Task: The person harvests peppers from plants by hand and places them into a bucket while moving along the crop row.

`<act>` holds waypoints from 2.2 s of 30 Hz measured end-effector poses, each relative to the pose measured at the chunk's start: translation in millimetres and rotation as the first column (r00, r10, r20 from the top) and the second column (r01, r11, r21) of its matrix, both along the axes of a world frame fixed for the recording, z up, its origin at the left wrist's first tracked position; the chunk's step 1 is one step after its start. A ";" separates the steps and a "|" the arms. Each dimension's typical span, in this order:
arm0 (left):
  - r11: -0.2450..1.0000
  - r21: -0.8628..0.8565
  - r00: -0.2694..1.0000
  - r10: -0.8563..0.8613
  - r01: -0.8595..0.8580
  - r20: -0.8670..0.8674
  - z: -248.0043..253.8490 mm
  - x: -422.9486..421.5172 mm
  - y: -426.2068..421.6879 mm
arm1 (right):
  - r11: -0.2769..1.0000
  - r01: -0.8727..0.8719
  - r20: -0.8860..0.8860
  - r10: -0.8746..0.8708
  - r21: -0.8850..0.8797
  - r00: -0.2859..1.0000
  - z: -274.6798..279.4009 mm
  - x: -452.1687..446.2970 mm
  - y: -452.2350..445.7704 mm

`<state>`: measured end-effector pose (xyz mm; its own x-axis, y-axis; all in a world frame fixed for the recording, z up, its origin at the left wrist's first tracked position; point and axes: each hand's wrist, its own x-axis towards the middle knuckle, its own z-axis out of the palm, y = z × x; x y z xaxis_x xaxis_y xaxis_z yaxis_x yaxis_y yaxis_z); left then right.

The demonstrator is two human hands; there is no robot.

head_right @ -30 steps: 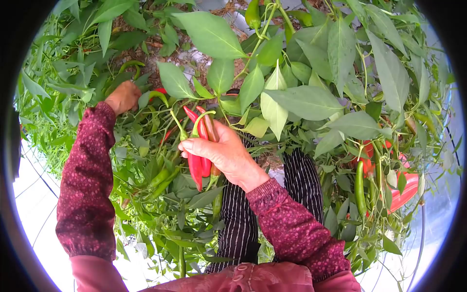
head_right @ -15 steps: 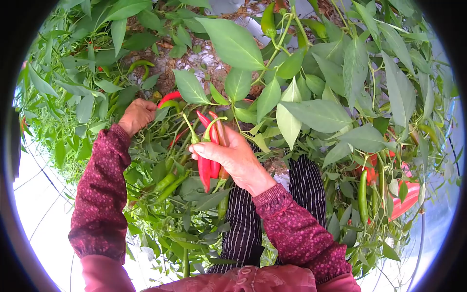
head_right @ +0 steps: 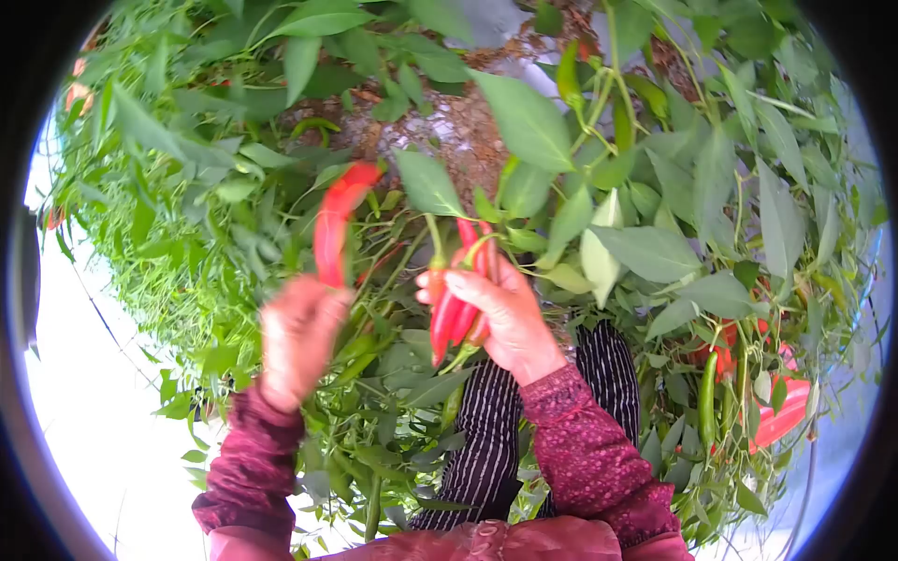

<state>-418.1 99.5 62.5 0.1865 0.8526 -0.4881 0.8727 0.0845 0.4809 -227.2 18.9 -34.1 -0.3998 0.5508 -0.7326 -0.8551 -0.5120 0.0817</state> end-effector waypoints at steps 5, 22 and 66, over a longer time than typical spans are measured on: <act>0.975 -0.115 0.980 -0.196 0.190 -0.041 -6.4 45.9 -33.3 | 0.995 -0.068 0.072 0.073 -0.069 0.995 3.1 1.1 1.0; 0.661 -0.130 0.665 -0.746 0.739 -0.016 4.7 50.7 -22.4 | 0.926 -0.342 0.036 0.340 0.161 0.940 0.3 0.9 3.7; 0.890 -0.253 0.625 -0.449 0.380 -0.639 -74.8 -83.8 12.8 | 0.879 -0.264 -0.292 0.393 0.397 0.872 52.3 46.9 -37.4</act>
